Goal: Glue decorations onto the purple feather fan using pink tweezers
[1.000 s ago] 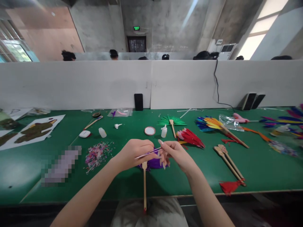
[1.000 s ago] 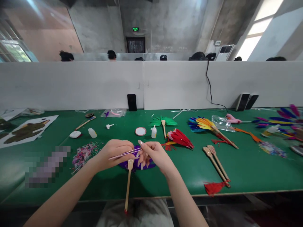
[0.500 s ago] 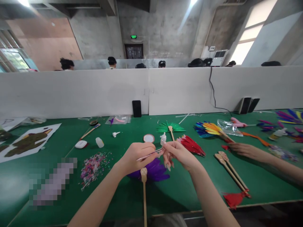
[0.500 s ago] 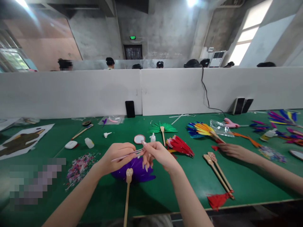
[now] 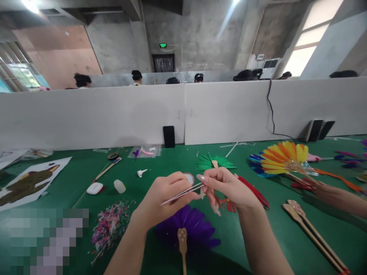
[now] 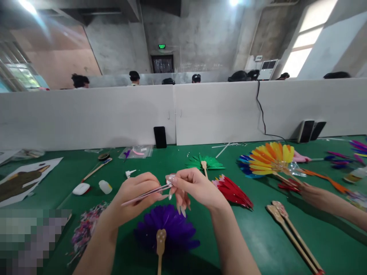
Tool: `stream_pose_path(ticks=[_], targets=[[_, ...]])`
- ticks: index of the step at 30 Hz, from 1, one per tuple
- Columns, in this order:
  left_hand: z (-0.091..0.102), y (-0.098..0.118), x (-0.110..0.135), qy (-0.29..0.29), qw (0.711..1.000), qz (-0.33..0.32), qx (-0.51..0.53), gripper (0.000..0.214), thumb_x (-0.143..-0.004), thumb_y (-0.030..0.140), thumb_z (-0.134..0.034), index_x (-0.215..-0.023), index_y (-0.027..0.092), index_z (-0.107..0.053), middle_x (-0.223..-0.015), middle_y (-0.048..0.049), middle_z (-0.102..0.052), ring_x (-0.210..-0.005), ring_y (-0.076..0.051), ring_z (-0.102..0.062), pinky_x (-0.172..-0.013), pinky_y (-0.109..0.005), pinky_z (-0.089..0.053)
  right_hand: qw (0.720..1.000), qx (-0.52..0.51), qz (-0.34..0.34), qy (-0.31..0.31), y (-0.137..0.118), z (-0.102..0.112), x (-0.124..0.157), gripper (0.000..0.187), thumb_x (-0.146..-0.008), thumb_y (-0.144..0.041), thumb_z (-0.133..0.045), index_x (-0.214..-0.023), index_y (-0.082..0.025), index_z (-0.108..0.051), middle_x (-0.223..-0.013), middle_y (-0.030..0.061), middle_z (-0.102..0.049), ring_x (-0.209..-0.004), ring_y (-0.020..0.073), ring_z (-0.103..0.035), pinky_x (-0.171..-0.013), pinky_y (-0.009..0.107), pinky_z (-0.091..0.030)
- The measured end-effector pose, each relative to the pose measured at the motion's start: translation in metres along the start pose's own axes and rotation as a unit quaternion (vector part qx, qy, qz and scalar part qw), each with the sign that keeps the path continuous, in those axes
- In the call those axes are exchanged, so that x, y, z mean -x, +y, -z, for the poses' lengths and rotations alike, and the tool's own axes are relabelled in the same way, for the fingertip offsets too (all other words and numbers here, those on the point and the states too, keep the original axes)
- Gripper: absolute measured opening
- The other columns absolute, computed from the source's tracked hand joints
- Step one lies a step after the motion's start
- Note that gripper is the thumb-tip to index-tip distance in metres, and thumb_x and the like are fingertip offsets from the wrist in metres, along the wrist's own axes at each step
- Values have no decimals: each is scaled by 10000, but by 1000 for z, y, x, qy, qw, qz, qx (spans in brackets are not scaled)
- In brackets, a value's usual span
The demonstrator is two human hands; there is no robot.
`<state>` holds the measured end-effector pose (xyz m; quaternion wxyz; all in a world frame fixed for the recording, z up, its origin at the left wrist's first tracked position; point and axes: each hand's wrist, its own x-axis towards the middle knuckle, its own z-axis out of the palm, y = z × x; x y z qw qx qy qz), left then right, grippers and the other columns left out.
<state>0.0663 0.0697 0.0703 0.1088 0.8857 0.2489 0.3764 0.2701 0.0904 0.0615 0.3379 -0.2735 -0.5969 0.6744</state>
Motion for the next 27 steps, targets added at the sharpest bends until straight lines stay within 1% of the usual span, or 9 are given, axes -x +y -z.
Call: stream_pose_path(ticks=[4,9,18,20,22,24,25,26,27], targets=[[-11,-12,-4,19,999,-42,10,189,-892,182,-530,-707,150,-512,-607,14,-480,-595,-97,-404,-521,-239,-295,1000,-16,-7,-24,6,12,-7,360,-834,-446,-611,-648,-137,-600,-417,-18,-609,-299,63,-534,-290,112,-374],[-16,-18,-10,53,997,-54,35,166,-897,182,-517,-733,158,-530,-633,-13,-542,-606,-106,-460,-541,-228,-352,999,-30,-1,-31,10,21,-12,348,-834,-432,-613,-638,-144,-607,-411,-21,-603,-271,59,-489,-302,137,-387],[-13,-18,-7,86,993,-39,68,197,-891,197,-516,-702,158,-556,-642,-44,-608,-609,-124,-551,-548,-225,-416,1000,-21,22,7,10,9,-12,456,-856,-570,-497,-668,-175,-623,-450,6,-607,-340,109,-535,-330,197,-399],[-12,-16,-7,104,990,-20,89,219,-896,202,-506,-690,159,-568,-635,-44,-617,-618,-127,-570,-554,-223,-431,998,20,39,55,7,11,-11,439,-888,-531,-473,-668,-180,-618,-448,0,-598,-352,105,-531,-359,205,-411],[-12,-15,-7,127,983,22,133,247,-905,207,-490,-681,161,-584,-634,-39,-625,-610,-119,-578,-562,-219,-443,982,99,67,144,5,22,-10,362,-876,-485,-527,-693,-185,-614,-475,-5,-601,-394,106,-543,-406,215,-424],[-12,-16,-6,137,966,94,196,290,-916,238,-479,-663,162,-598,-633,-26,-628,-527,-88,-546,-519,-204,-431,943,193,88,255,6,42,-9,265,-803,-450,-644,-753,-192,-612,-567,5,-630,-509,131,-591,-476,231,-446],[-12,-18,-6,140,953,138,231,317,-922,263,-475,-648,161,-599,-615,-15,-620,-465,-67,-509,-482,-197,-413,913,237,103,315,9,54,-8,265,-760,-446,-689,-756,-196,-601,-631,15,-636,-610,156,-621,-536,248,-468],[-13,-20,-6,144,936,180,266,344,-925,294,-474,-632,160,-595,-578,-1,-602,-404,-50,-463,-442,-192,-389,886,285,106,350,13,67,-7,276,-733,-447,-710,-776,-197,-601,-735,38,-652,-725,185,-635,-605,274,-489],[-13,-22,-6,151,916,217,302,369,-925,326,-474,-616,160,-590,-531,14,-574,-357,-40,-420,-405,-188,-361,872,335,87,345,18,80,-5,291,-718,-435,-726,-845,-199,-612,-874,63,-663,-869,218,-630,-699,307,-498]])
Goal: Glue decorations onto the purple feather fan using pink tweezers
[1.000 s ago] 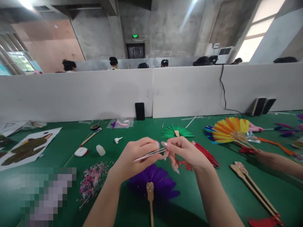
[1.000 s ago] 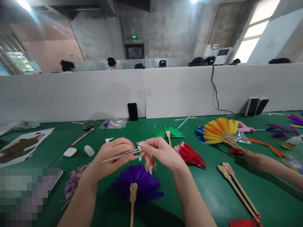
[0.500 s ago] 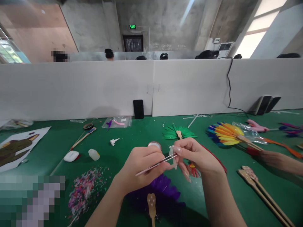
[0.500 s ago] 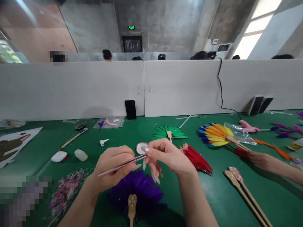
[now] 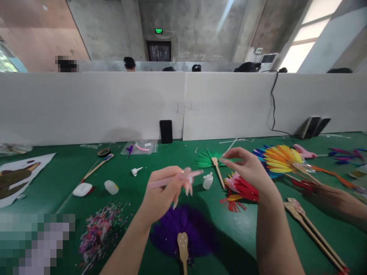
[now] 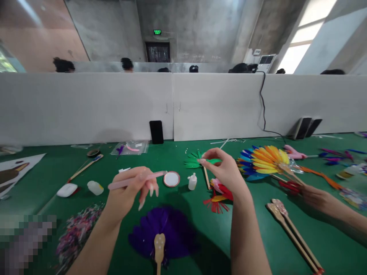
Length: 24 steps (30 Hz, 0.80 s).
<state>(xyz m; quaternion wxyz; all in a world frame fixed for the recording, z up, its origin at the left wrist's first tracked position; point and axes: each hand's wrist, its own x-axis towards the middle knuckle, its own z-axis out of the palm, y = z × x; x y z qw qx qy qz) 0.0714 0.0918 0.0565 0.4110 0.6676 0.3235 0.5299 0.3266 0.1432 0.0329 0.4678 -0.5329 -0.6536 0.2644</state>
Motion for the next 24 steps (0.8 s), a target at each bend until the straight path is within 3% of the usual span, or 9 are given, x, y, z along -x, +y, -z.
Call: stream_pose_path(ticks=[2,3,5,6,9,11,18,24], targets=[[1,-3,-3,33,996,54,68,408,-919,380,-479,-590,161,-579,-468,32,-523,-319,-37,-387,-357,-182,-318,994,59,-2,-94,25,7,-6,512,-647,-385,-790,-1080,-212,-577,-1125,97,-620,-1116,273,-546,-876,374,-465],[2,-3,-4,50,992,65,97,421,-914,396,-484,-578,159,-575,-467,32,-521,-321,-35,-392,-347,-177,-307,985,73,-17,-152,37,8,-7,641,-603,-365,-820,-1163,-217,-544,-1154,104,-609,-1135,287,-536,-892,394,-462],[3,-3,-7,80,985,72,133,434,-904,410,-501,-561,154,-574,-505,23,-547,-340,-30,-415,-339,-166,-294,976,84,-40,-199,56,4,-9,721,-500,-320,-877,-1143,-211,-573,-1054,92,-646,-1030,307,-594,-801,392,-509],[4,-3,-8,94,983,73,141,436,-898,409,-511,-551,151,-570,-522,19,-559,-349,-27,-425,-340,-162,-294,970,88,-46,-220,63,0,-10,657,-492,-317,-883,-1079,-211,-609,-1023,79,-654,-971,293,-616,-772,377,-520],[7,0,-9,121,978,72,151,434,-884,404,-538,-531,151,-557,-506,20,-542,-360,-30,-438,-344,-161,-302,954,91,-46,-283,77,-15,-11,236,-860,-336,-621,-1055,-204,-623,-1103,63,-623,-937,206,-614,-796,360,-524],[9,1,-9,132,977,71,152,435,-881,414,-539,-531,156,-555,-507,21,-533,-361,-34,-441,-333,-166,-296,944,79,-40,-318,79,-25,-11,219,-930,-315,-516,-1087,-196,-612,-1154,60,-600,-961,201,-605,-815,370,-521],[8,5,-7,133,977,77,148,439,-886,403,-524,-523,156,-534,-517,21,-525,-339,-28,-418,-320,-175,-302,935,-52,-9,-350,62,-35,-6,217,-923,-312,-525,-1030,-166,-644,-1101,42,-632,-1021,228,-606,-861,383,-500],[-1,-5,-12,112,968,118,189,457,-908,391,-486,-515,159,-505,-497,30,-483,-366,-32,-400,-346,-165,-319,938,-171,-38,-299,37,-26,-12,337,-820,-431,-589,-979,-145,-671,-879,46,-711,-904,190,-669,-814,319,-504]])
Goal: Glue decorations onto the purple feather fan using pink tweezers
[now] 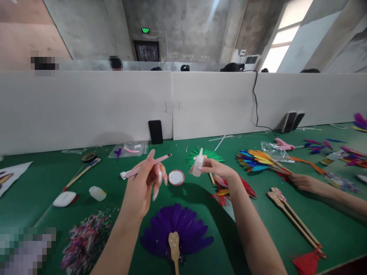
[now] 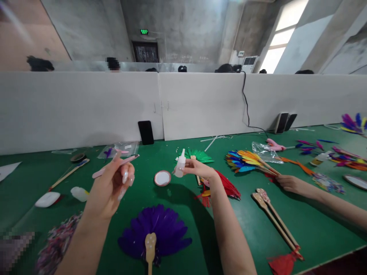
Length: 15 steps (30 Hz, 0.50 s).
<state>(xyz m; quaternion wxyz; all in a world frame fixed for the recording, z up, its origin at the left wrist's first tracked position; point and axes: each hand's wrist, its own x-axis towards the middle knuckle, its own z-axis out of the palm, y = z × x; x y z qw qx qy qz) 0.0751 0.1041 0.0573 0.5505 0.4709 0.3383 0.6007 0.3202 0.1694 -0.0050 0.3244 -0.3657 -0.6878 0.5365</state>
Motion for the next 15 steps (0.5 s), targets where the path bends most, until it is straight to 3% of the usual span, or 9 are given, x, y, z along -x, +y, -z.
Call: stream_pose_path(ticks=[4,9,13,15], targets=[[-9,-12,1,1,999,28,19,435,-900,387,-496,-528,162,-493,-507,31,-495,-367,-34,-373,-352,-170,-316,994,-45,7,100,-16,3,0,386,-791,-515,-607,-913,-153,-661,-762,43,-696,-736,204,-694,-737,337,-550],[-22,-24,9,-27,997,28,60,416,-894,363,-501,-533,156,-514,-484,41,-512,-315,-11,-327,-418,-183,-377,967,-70,39,240,-38,-5,8,396,-859,-543,-497,-991,-191,-624,-580,0,-584,-539,183,-623,-605,333,-553],[-25,-27,10,-38,988,75,128,451,-907,404,-482,-538,144,-482,-518,46,-513,-294,12,-306,-353,-169,-273,921,-58,92,374,-56,-14,16,460,-762,-444,-679,-1134,-236,-505,-539,-63,-521,-427,144,-548,-474,294,-499],[-25,-28,10,-32,980,104,168,468,-917,406,-468,-534,139,-449,-484,60,-457,-282,22,-280,-358,-162,-259,902,-30,122,414,-64,-18,21,482,-706,-394,-746,-1097,-256,-500,-567,-72,-521,-450,138,-571,-481,282,-501]])
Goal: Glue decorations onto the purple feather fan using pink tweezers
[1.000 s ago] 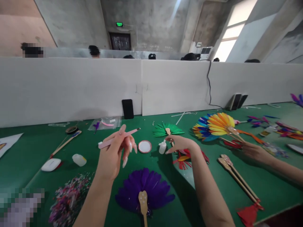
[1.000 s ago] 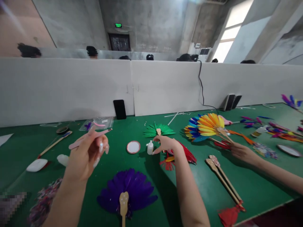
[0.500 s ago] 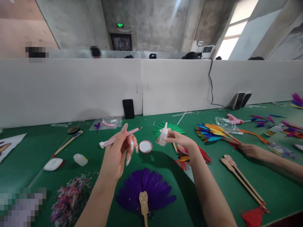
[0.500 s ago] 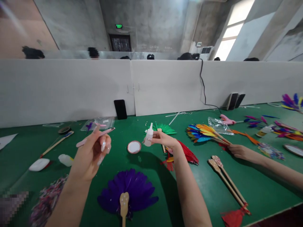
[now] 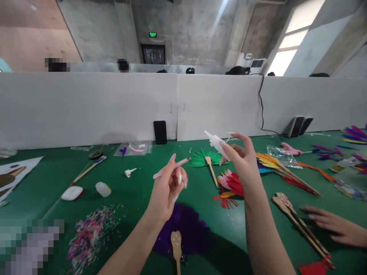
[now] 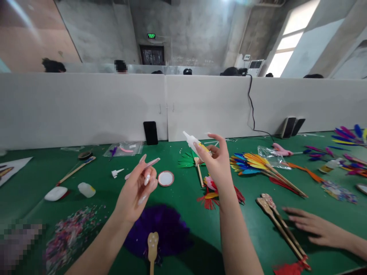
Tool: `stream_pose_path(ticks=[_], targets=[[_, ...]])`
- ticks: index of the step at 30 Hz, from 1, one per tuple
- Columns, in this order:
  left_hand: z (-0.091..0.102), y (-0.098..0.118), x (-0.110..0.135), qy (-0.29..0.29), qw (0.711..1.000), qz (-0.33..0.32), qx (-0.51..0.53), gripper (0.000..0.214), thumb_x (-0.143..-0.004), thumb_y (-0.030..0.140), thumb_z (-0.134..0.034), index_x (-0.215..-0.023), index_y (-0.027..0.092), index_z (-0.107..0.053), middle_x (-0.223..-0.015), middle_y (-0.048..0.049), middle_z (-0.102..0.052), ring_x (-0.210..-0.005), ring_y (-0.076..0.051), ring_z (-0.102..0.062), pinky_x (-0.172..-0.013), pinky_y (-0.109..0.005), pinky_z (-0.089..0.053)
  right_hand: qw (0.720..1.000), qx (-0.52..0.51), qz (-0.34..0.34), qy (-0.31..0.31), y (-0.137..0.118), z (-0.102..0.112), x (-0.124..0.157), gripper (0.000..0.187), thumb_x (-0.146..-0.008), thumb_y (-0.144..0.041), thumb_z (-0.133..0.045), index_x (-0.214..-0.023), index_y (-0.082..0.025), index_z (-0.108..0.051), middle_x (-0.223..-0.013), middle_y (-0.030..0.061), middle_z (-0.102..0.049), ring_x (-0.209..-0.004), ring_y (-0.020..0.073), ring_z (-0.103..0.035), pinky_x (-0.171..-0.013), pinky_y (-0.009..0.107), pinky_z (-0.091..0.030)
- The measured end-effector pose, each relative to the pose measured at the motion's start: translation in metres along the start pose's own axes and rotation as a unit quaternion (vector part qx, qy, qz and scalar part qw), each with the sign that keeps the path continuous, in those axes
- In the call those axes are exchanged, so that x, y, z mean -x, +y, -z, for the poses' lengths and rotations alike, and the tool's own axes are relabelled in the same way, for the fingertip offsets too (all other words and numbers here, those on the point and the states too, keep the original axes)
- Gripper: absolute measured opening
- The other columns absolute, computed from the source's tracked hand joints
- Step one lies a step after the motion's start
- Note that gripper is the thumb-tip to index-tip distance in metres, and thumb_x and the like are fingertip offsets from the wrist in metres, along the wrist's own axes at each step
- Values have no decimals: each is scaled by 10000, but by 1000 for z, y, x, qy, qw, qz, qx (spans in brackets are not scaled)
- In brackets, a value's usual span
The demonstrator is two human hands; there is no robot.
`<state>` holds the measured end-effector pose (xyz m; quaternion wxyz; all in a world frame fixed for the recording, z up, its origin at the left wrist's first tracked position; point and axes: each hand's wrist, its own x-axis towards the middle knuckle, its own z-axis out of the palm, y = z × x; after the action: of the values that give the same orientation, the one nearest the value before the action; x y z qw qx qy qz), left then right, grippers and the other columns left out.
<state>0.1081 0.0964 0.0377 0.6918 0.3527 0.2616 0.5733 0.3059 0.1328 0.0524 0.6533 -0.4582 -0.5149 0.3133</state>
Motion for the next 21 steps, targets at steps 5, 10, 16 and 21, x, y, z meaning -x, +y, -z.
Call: stream_pose_path(ticks=[5,10,16,21], targets=[[1,-14,4,24,990,90,105,389,-899,374,-511,-600,156,-393,-511,71,-469,-265,16,-243,-337,-169,-192,999,23,28,-21,-11,0,10,284,-671,-385,-771,-866,-218,-649,-813,33,-658,-639,188,-667,-587,344,-558],[-7,-26,11,54,980,138,134,356,-897,359,-519,-633,170,-373,-501,75,-477,-253,3,-250,-342,-171,-201,998,-61,26,-3,-13,1,14,273,-692,-402,-761,-899,-235,-701,-790,29,-670,-639,174,-662,-577,340,-581],[-15,-31,20,48,972,155,173,335,-941,314,-451,-650,172,-365,-497,81,-443,-259,-8,-238,-346,-184,-169,993,-119,7,24,-16,8,12,298,-688,-432,-758,-870,-203,-702,-648,-2,-631,-517,127,-618,-454,261,-530],[-7,-47,27,65,962,184,189,397,-977,312,-358,-611,159,-371,-477,70,-438,-250,-8,-226,-339,-185,-173,985,-166,33,24,-20,12,12,275,-596,-250,-837,-844,-247,-718,-764,-21,-675,-520,85,-587,-442,209,-492]])
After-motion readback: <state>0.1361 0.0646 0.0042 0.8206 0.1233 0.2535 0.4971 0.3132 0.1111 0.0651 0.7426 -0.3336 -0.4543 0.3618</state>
